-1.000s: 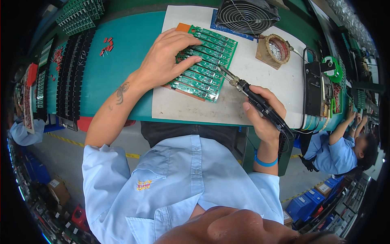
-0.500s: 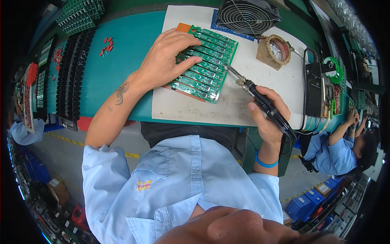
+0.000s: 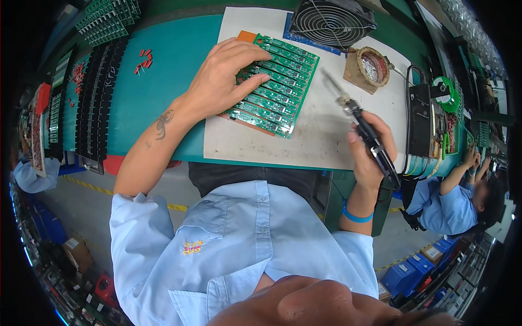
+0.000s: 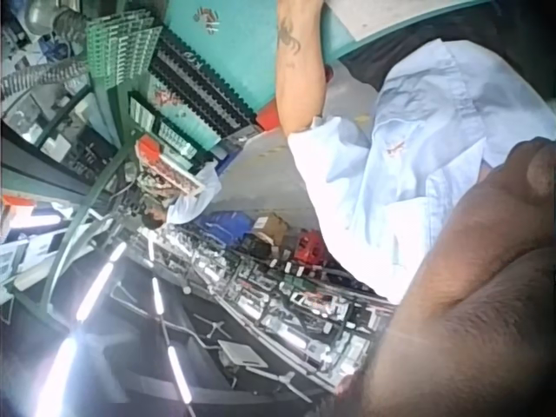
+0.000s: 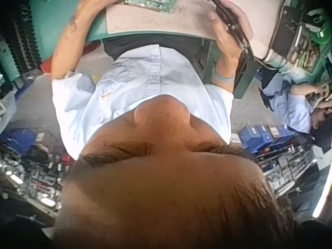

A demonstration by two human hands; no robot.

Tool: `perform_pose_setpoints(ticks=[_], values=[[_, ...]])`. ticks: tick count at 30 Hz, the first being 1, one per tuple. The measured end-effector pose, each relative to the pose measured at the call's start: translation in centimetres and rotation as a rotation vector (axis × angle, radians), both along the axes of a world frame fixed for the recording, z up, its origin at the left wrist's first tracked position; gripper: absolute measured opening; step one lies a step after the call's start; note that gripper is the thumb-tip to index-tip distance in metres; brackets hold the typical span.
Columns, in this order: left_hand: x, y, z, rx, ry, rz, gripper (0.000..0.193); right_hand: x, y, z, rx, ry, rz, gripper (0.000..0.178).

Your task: The person solders components onto a circuit board using a soldering iron, inserts electronic components into another circuit board by hand, and covers it with a metal plate.

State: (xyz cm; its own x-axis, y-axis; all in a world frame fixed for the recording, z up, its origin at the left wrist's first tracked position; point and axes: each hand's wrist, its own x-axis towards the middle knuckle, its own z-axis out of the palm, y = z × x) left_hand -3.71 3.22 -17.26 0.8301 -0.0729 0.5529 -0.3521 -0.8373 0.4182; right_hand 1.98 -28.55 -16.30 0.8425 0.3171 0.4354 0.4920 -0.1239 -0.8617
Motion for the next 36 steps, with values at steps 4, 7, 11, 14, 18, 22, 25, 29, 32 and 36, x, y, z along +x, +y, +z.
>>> perform_pose_setpoints(ticks=[4, 7, 11, 14, 18, 22, 25, 29, 32, 36], values=[[0.1, 0.0, -0.1, -0.005, -0.013, -0.004, 0.025, -0.5, 0.6, -0.2, -0.036, 0.095, 0.184, 0.043], [0.1, 0.1, -0.3, -0.005, -0.017, -0.002, 0.024, -0.5, 1.0, -0.3, -0.027, 0.095, 0.185, 0.043], [0.1, 0.3, -0.4, -0.005, -0.012, -0.004, 0.022, -0.3, 1.4, -0.5, -0.020, 0.096, 0.185, 0.043], [0.1, 0.4, -0.4, -0.008, 0.016, -0.012, 0.021, -0.2, 1.5, -0.7, -0.030, 0.103, 0.185, 0.043], [0.0, 0.1, -0.2, -0.022, -0.005, -0.011, 0.020, -0.1, 1.5, -0.2, -0.069, 0.102, 0.200, 0.043], [0.1, 0.1, -0.3, -0.023, -0.013, -0.012, 0.020, -0.2, 1.5, 0.0, -0.079, 0.096, 0.201, 0.043], [0.1, 0.1, -0.4, -0.019, -0.014, -0.010, 0.021, -0.2, 1.6, 0.0, -0.077, 0.091, 0.199, 0.043], [0.0, 0.0, -0.3, -0.011, 0.007, 0.001, 0.023, -0.1, 1.2, 0.0, -0.047, 0.102, 0.154, 0.044], [0.0, 0.0, -0.4, -0.009, 0.014, 0.004, 0.023, 0.1, 1.3, 0.0, -0.052, 0.092, 0.153, 0.044], [-0.1, 0.0, -0.3, -0.007, 0.034, 0.009, 0.024, 0.4, 1.5, -0.1, -0.063, 0.088, 0.154, 0.044]])
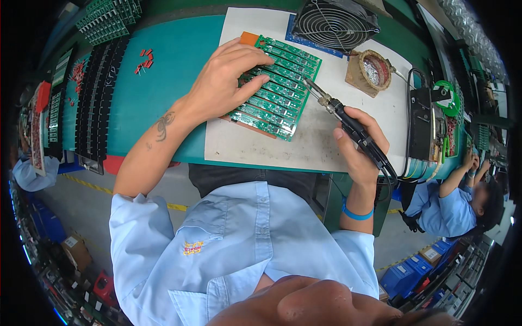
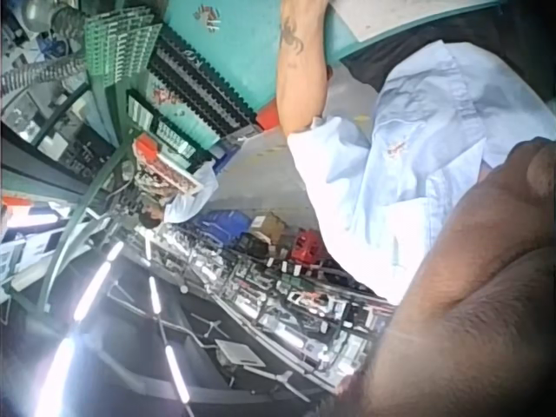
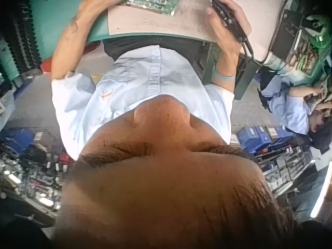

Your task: The person solders components onto a circuit board using a soldering iron, inserts electronic components into another circuit board by hand, and covers it with a metal plate.

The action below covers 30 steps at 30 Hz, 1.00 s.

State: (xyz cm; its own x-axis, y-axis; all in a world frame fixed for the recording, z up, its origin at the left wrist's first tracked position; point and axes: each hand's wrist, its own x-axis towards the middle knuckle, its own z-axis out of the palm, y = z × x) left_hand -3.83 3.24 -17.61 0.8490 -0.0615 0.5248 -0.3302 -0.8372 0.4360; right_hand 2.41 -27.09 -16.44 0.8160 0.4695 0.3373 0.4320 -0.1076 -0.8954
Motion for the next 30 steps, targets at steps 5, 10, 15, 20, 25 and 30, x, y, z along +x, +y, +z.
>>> perform_pose_setpoints(ticks=[5, 10, 15, 20, 25, 30], values=[[-0.1, -0.1, 0.2, -0.005, 0.040, 0.006, 0.025, 0.3, 0.2, -0.2, -0.019, 0.015, 0.003, 0.045], [0.0, -0.1, 0.2, -0.015, 0.048, 0.006, 0.026, 0.5, 0.5, -0.1, -0.017, 0.011, 0.005, 0.044], [0.0, -0.2, 0.4, -0.019, 0.047, 0.007, 0.026, 0.6, 0.4, 0.3, -0.031, 0.017, 0.016, 0.043], [0.1, -0.4, 0.3, -0.041, 0.049, 0.006, 0.025, 0.6, 0.3, 0.5, -0.038, 0.030, 0.028, 0.043], [0.4, -0.5, 0.4, -0.064, 0.057, 0.004, 0.027, 0.7, 0.1, 0.6, -0.038, 0.025, 0.028, 0.043], [0.6, -0.7, 0.8, -0.106, 0.030, 0.024, 0.033, 0.5, -0.9, 1.1, -0.005, 0.014, -0.031, 0.044]])
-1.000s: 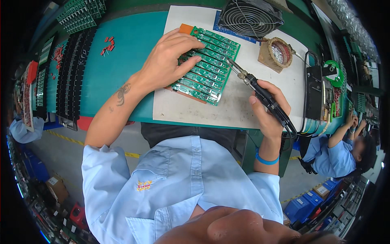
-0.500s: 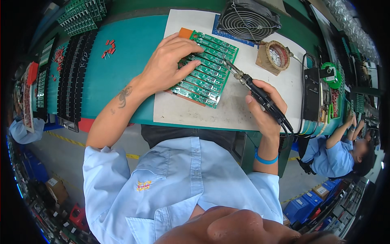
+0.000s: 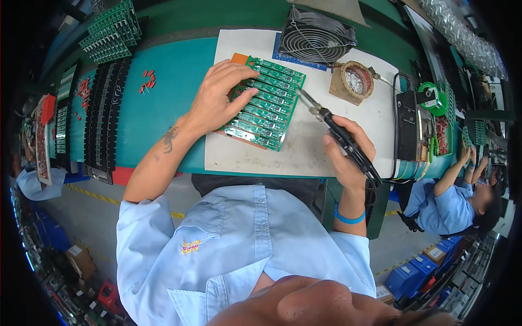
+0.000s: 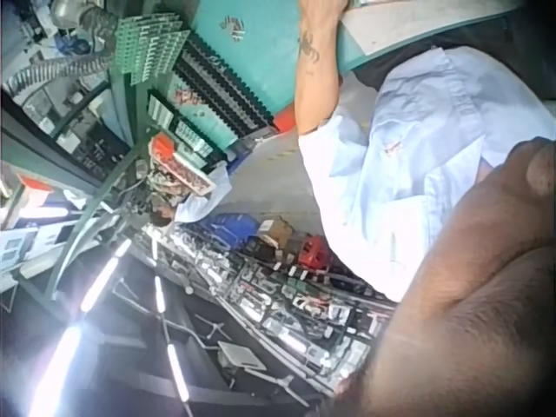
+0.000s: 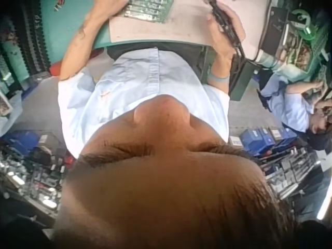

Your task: The person solders components onto a circuit board using a soldering iron, inserts electronic components into another circuit board by hand, and covers it with a metal plate.

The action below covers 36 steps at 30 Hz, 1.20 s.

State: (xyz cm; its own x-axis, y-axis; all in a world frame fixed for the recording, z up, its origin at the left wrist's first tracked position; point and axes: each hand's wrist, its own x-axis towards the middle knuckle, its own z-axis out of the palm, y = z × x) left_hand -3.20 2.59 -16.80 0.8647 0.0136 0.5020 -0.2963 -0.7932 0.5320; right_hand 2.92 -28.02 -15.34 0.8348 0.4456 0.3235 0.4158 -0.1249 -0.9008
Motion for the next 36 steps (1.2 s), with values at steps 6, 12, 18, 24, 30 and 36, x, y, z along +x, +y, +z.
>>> perform_pose_setpoints(ticks=[6, 12, 18, 24, 30, 36], values=[[-0.1, -1.2, 1.3, -0.023, -0.023, 0.138, 0.040, 1.5, -1.5, -1.6, 0.068, 0.005, -0.301, 0.045], [1.7, -1.5, 2.1, 0.094, 0.097, 0.088, 0.041, 1.7, -1.7, -2.9, 0.111, 0.021, -0.380, 0.046], [3.4, 0.4, -0.7, 0.153, 0.168, 0.027, 0.048, 1.6, -1.7, -2.4, 0.060, 0.035, -0.345, 0.048], [3.6, -0.2, -0.4, 0.124, 0.145, 0.020, 0.043, 1.6, -2.1, -2.8, 0.036, 0.027, -0.308, 0.048], [3.4, -0.1, -0.6, 0.120, 0.123, -0.010, 0.042, 1.6, -2.7, -3.2, 0.035, -0.110, -0.191, 0.050], [2.9, 0.0, -0.8, 0.103, 0.117, -0.059, 0.036, 0.3, -2.1, -1.1, 0.046, -0.111, -0.009, 0.047]])
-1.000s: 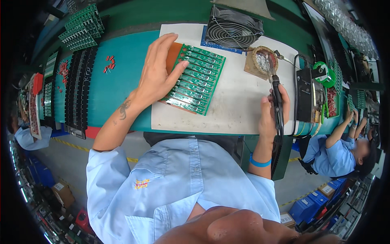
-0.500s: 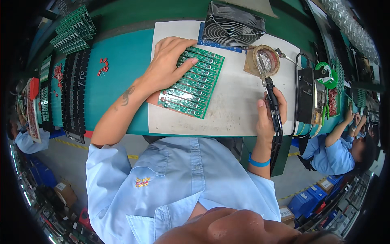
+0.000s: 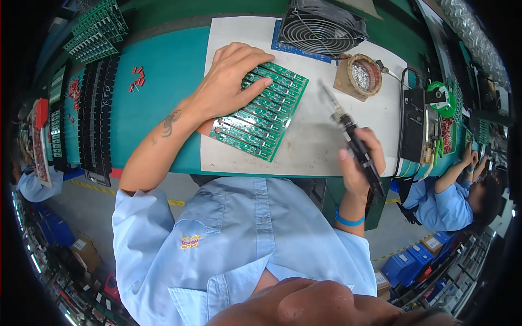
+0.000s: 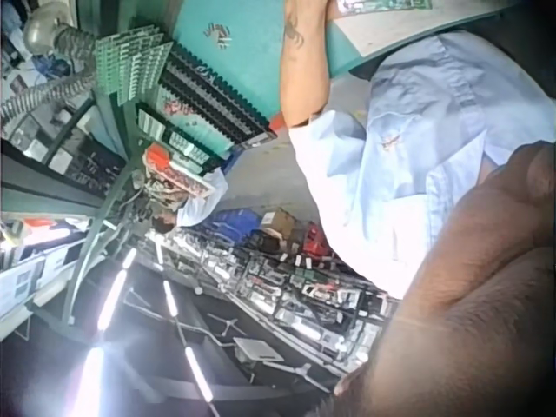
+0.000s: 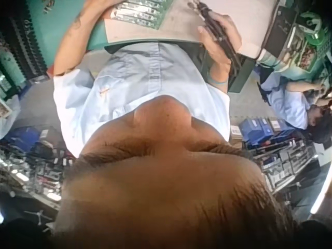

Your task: The person solders components onto a circuit board using a soldering iron, inserts electronic components into another circuit board by hand, and covers it with a metal plate.

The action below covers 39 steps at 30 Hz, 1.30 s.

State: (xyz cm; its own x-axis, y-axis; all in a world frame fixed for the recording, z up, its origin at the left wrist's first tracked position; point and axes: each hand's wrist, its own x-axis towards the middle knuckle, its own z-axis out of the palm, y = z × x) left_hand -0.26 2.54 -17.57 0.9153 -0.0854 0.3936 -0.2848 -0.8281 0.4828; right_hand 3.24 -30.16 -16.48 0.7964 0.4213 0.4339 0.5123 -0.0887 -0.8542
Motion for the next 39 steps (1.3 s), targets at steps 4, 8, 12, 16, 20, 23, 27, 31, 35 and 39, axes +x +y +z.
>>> perform_pose_setpoints(ticks=[4, 8, 12, 16, 20, 23, 27, 31, 35, 39], values=[[-0.1, 0.0, -0.2, -0.008, -0.006, -0.011, 0.032, -1.2, 0.9, 1.0, -0.056, 0.085, 0.133, 0.043], [-0.1, -0.2, -0.2, -0.032, -0.029, 0.004, 0.028, -1.4, 1.4, 1.0, -0.090, 0.129, 0.135, 0.038], [-0.1, -0.1, -0.3, -0.044, -0.033, 0.004, 0.028, -1.2, 1.7, 0.9, -0.104, 0.135, 0.131, 0.039], [-0.1, -0.2, -0.3, -0.054, -0.042, 0.001, 0.027, -1.1, 1.9, 1.2, -0.112, 0.129, 0.137, 0.039], [-0.1, -0.2, -0.3, -0.052, -0.044, 0.003, 0.026, -1.1, 1.9, 1.4, -0.122, 0.125, 0.142, 0.039], [-0.1, -0.3, -0.3, -0.047, -0.044, 0.006, 0.026, -1.1, 1.9, 1.4, -0.128, 0.122, 0.145, 0.039], [-0.1, -0.3, -0.3, -0.058, -0.043, 0.013, 0.025, -1.1, 1.9, 1.4, -0.133, 0.117, 0.142, 0.040], [-0.1, -0.2, -0.4, -0.066, -0.049, 0.016, 0.025, -1.2, 1.3, 1.5, -0.129, 0.101, 0.107, 0.040], [-0.2, -0.3, -0.4, -0.072, -0.054, 0.017, 0.025, -0.8, 0.4, 1.4, -0.091, 0.102, 0.025, 0.042], [-0.1, -0.4, -0.4, -0.076, -0.057, 0.017, 0.025, 0.2, 1.1, 0.0, 0.125, 0.095, -0.381, 0.042]])
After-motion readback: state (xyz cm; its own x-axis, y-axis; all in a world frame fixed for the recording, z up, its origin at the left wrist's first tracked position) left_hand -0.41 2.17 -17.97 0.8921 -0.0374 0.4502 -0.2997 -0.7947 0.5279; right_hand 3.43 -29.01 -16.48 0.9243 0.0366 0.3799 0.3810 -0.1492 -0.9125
